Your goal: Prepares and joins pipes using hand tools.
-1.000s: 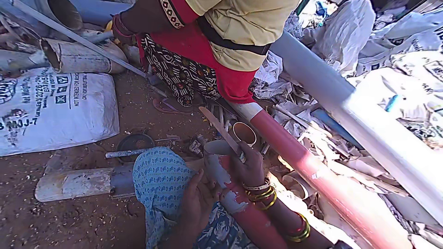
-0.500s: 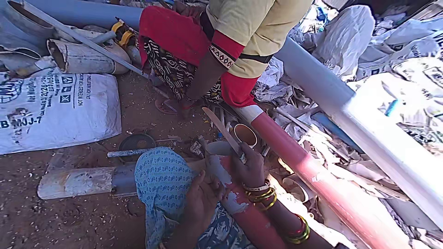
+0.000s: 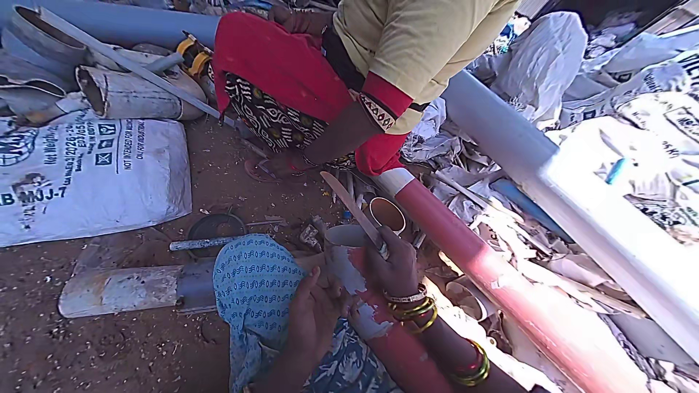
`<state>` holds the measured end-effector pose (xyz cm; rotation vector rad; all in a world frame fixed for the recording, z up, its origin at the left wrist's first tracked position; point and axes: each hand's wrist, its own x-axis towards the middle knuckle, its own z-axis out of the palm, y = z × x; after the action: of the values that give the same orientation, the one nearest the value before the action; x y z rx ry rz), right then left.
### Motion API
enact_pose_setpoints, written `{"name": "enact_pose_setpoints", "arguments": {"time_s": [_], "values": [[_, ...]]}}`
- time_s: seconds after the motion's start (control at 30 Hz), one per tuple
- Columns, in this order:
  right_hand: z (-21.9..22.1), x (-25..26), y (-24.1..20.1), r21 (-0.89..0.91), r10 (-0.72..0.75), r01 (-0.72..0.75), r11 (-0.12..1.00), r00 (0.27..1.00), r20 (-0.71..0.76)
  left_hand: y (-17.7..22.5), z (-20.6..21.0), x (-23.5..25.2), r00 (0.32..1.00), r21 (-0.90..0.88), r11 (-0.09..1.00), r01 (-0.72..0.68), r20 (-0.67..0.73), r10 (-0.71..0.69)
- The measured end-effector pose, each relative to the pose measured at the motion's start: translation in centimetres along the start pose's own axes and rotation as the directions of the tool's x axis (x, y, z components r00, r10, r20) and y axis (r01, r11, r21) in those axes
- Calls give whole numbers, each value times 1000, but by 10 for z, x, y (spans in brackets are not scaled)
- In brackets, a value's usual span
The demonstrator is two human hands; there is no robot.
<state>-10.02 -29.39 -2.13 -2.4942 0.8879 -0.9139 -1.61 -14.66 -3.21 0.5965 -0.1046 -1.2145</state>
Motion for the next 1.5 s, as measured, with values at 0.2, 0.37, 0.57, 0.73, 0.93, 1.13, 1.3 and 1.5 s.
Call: {"name": "enact_pose_setpoints", "arguments": {"time_s": [0.2,0.37,0.57,0.73,0.93,1.13,1.3,1.5], "values": [[0,0,0,5,-5,5,1000,1000,9,-9,-5,2,999,-77,997,12,44,-9],[0,-1,0,-3,9,-8,1000,1000,17,-9,2,2,997,-46,999,-1,80,4],[0,-1,0,-6,-4,5,1000,1000,6,5,2,3,999,70,997,28,-22,-27],[0,-1,-1,-14,2,-2,1000,1000,6,5,1,1,1000,41,999,17,-12,-17],[-1,-1,-1,-16,3,-3,1000,1000,9,6,-1,2,1000,-15,1000,3,22,-3],[0,-2,0,-13,0,0,1000,1000,14,-2,-3,4,999,-97,995,-13,50,18],[-2,-1,-4,-23,15,-14,1000,999,31,1,-2,6,988,33,993,-114,113,109],[-2,-1,-5,-28,5,-4,1000,1000,25,-3,-10,5,927,222,960,-173,365,83]]}}
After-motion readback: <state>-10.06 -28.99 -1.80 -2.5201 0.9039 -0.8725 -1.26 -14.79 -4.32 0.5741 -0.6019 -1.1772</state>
